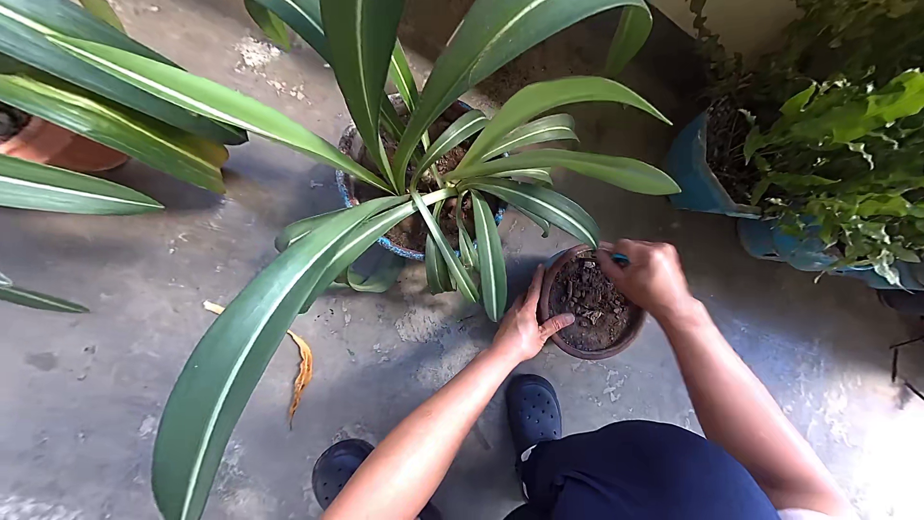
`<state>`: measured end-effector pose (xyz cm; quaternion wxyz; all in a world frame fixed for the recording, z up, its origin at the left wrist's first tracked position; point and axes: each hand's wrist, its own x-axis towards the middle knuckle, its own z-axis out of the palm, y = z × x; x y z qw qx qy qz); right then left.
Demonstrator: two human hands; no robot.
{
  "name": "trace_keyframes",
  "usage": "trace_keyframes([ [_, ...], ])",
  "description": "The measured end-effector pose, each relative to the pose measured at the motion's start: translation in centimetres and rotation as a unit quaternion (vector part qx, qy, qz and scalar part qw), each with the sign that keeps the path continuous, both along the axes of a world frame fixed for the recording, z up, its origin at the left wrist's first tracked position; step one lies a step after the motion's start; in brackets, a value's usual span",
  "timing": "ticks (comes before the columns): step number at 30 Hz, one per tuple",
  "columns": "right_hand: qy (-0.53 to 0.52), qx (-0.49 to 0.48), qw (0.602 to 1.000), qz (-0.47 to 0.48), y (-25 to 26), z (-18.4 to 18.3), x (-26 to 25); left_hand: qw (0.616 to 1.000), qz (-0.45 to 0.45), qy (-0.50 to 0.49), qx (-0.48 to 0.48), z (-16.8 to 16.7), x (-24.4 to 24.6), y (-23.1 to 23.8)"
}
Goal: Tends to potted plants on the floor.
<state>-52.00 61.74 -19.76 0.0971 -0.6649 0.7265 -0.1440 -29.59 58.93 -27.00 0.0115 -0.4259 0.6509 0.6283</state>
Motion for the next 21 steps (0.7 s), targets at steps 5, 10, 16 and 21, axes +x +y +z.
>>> trace_keyframes([
  [5, -0.008, 0.084, 0.996, 0.017, -0.9, -0.4, 0.6, 1.0, -0.018, -0.001, 0.007, 0.4, 0.0, -0.5],
  [10, -0.029, -0.011, 0.999, 0.03, -0.1, 0.1, 1.8, 0.999, -0.029, -0.008, 0.017, 0.5, 0.1, -0.7],
  [16, -0.031, 0.077, 0.995, 0.062, -1.2, 1.0, 2.6, 0.996, -0.087, -0.012, 0.014, 1.1, 0.6, -1.8],
  [21, -0.035, 0.049, 0.997, 0.056, -0.2, -1.4, 4.3, 0.99, -0.133, -0.014, 0.042, 1.0, 1.0, -2.6],
])
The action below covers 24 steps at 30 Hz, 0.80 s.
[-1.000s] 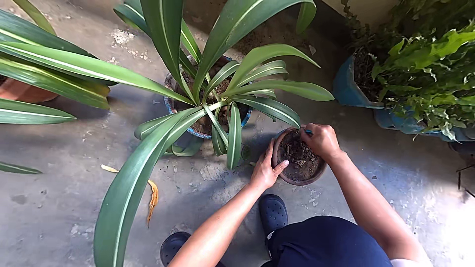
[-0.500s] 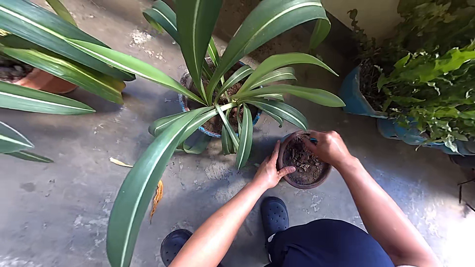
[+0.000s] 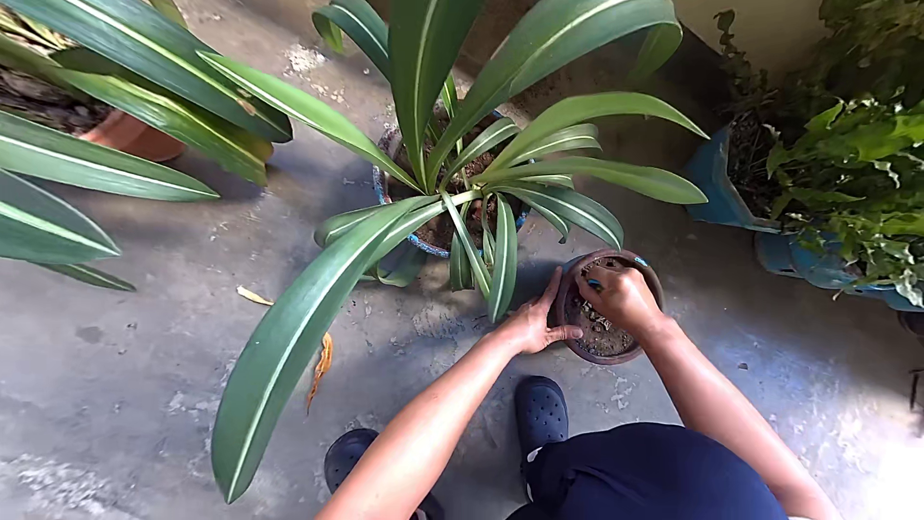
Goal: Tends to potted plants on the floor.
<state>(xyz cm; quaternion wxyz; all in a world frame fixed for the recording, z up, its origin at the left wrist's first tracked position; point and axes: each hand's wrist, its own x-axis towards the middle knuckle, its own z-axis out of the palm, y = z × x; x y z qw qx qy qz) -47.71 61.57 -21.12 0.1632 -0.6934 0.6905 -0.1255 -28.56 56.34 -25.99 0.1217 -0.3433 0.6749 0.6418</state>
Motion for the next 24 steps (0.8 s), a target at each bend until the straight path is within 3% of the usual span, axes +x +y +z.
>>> trace_keyframes([
  [4, 0.017, 0.063, 0.998, 0.02, -0.5, 2.4, -0.7, 0.999, -0.031, -0.01, -0.01, 0.0, -0.2, -0.8],
  [9, -0.025, 0.013, 1.0, 0.013, 1.9, 0.3, 0.0, 1.0, 0.001, -0.012, 0.024, 0.0, 0.0, -0.5],
  [14, 0.02, 0.037, 0.999, 0.016, 3.7, 3.3, -0.6, 1.0, -0.006, -0.009, 0.01, 0.0, 0.0, -0.7],
  [20, 0.012, -0.036, 0.999, -0.03, 9.0, -2.4, 1.8, 1.0, -0.004, -0.003, 0.004, -1.0, 0.4, -0.5],
  [24, -0.029, -0.022, 0.996, -0.088, 8.7, 1.0, -0.1, 0.999, -0.015, 0.009, -0.049, -1.3, 1.4, -1.3],
])
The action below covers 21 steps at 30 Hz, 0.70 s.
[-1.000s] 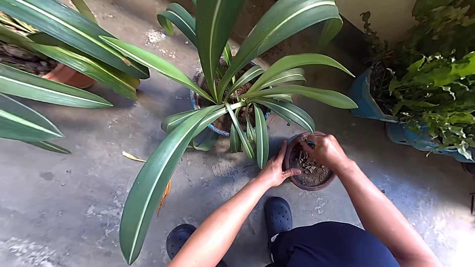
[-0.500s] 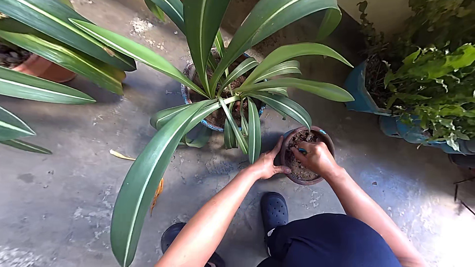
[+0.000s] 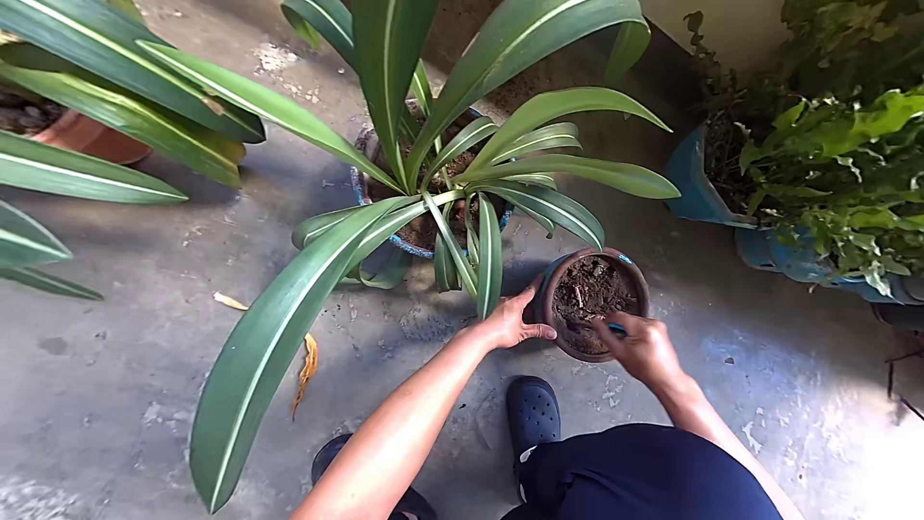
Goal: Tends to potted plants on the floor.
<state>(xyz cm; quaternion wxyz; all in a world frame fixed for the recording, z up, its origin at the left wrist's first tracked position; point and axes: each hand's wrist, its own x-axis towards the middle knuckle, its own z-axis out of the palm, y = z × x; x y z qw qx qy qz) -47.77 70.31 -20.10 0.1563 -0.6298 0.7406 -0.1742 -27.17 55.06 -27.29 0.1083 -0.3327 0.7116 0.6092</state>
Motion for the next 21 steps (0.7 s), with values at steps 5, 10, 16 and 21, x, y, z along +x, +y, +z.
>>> trace_keyframes([
  [5, 0.023, 0.014, 0.999, 0.024, 2.4, -0.5, -0.1, 0.968, 0.036, -0.001, -0.247, -4.8, 3.4, 0.7],
  [10, 0.041, -0.01, 0.999, 0.031, 2.3, -2.8, 0.1, 0.954, -0.104, -0.161, -0.229, -6.4, 4.6, 1.6],
  [16, -0.161, -0.02, 0.97, -0.181, 3.6, 2.7, -4.1, 0.947, -0.184, -0.145, -0.22, -3.2, 9.4, -1.1],
  [21, -0.371, -0.098, 0.813, -0.438, 1.9, 0.4, -9.7, 0.89, -0.254, -0.257, -0.277, -3.2, 14.8, -4.0],
])
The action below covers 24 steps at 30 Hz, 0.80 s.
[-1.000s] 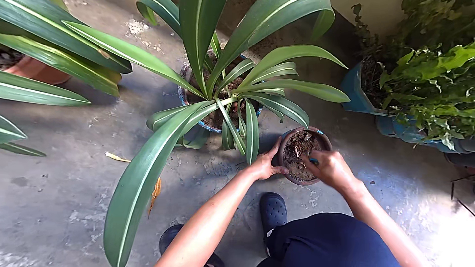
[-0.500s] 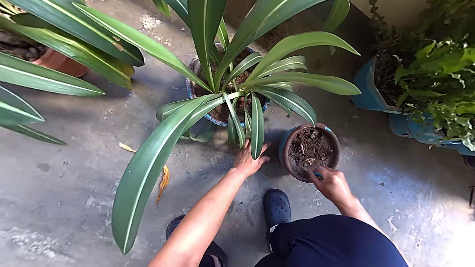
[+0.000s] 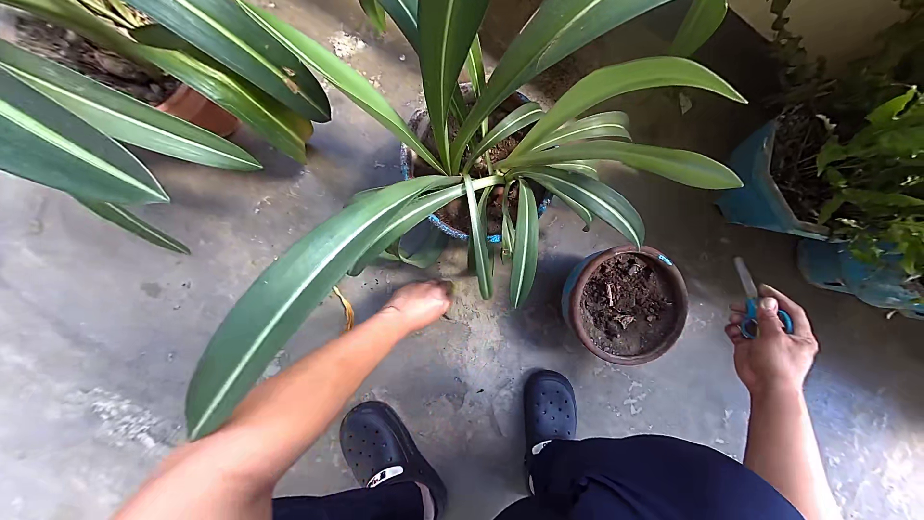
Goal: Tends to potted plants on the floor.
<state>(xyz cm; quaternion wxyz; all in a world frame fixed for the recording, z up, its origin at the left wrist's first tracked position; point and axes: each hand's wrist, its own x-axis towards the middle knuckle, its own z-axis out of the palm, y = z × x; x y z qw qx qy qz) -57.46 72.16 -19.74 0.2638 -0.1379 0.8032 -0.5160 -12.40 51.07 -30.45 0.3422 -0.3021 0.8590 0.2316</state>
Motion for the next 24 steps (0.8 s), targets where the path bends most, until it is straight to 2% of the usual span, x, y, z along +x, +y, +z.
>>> trace_keyframes([
  [2, -0.056, 0.05, 0.997, -0.023, -1.1, -2.4, -0.6, 0.998, 0.002, -0.065, -0.025, 0.2, 1.6, -0.9],
  [4, -0.087, 0.069, 0.994, 0.018, -2.4, -4.6, -0.1, 0.996, -0.008, -0.073, -0.046, 0.3, 2.8, -1.6],
  [7, -0.041, 0.061, 0.994, 0.078, -4.3, -6.7, 1.8, 1.0, 0.019, 0.024, -0.003, 0.0, 2.2, -1.0],
  [9, -0.005, 0.066, 0.995, 0.077, -4.9, -6.9, 2.3, 0.982, 0.108, 0.115, 0.107, 0.4, -1.0, 1.0],
  [10, 0.005, 0.071, 0.995, 0.075, -4.9, -6.9, 2.5, 0.955, 0.17, 0.162, 0.181, 1.0, -3.2, 2.3],
  [13, 0.007, 0.072, 0.994, 0.079, -5.4, -6.4, 3.2, 0.829, 0.345, 0.262, 0.354, 3.5, -9.7, 6.0],
  [15, 0.004, 0.073, 0.993, 0.088, -5.5, -5.8, 3.7, 0.744, 0.428, 0.303, 0.412, 4.0, -13.1, 7.7],
  [17, 0.008, 0.075, 0.992, 0.099, -5.5, -5.4, 4.2, 0.691, 0.501, 0.304, 0.423, 4.1, -15.2, 8.3],
  [18, 0.009, 0.075, 0.992, 0.105, -5.5, -5.3, 4.7, 0.68, 0.529, 0.295, 0.414, 4.0, -15.6, 8.1],
  [20, 0.009, 0.087, 0.989, 0.115, -5.7, -5.3, 6.1, 0.699, 0.542, 0.266, 0.383, 4.0, -14.5, 7.5],
  [22, -0.02, 0.11, 0.984, 0.139, -5.9, -5.2, 8.6, 0.72, 0.538, 0.246, 0.363, 4.4, -11.2, 6.7],
  [24, -0.077, 0.131, 0.974, 0.167, -5.4, -5.1, 11.5, 0.721, 0.534, 0.252, 0.363, 4.8, -7.0, 5.9],
])
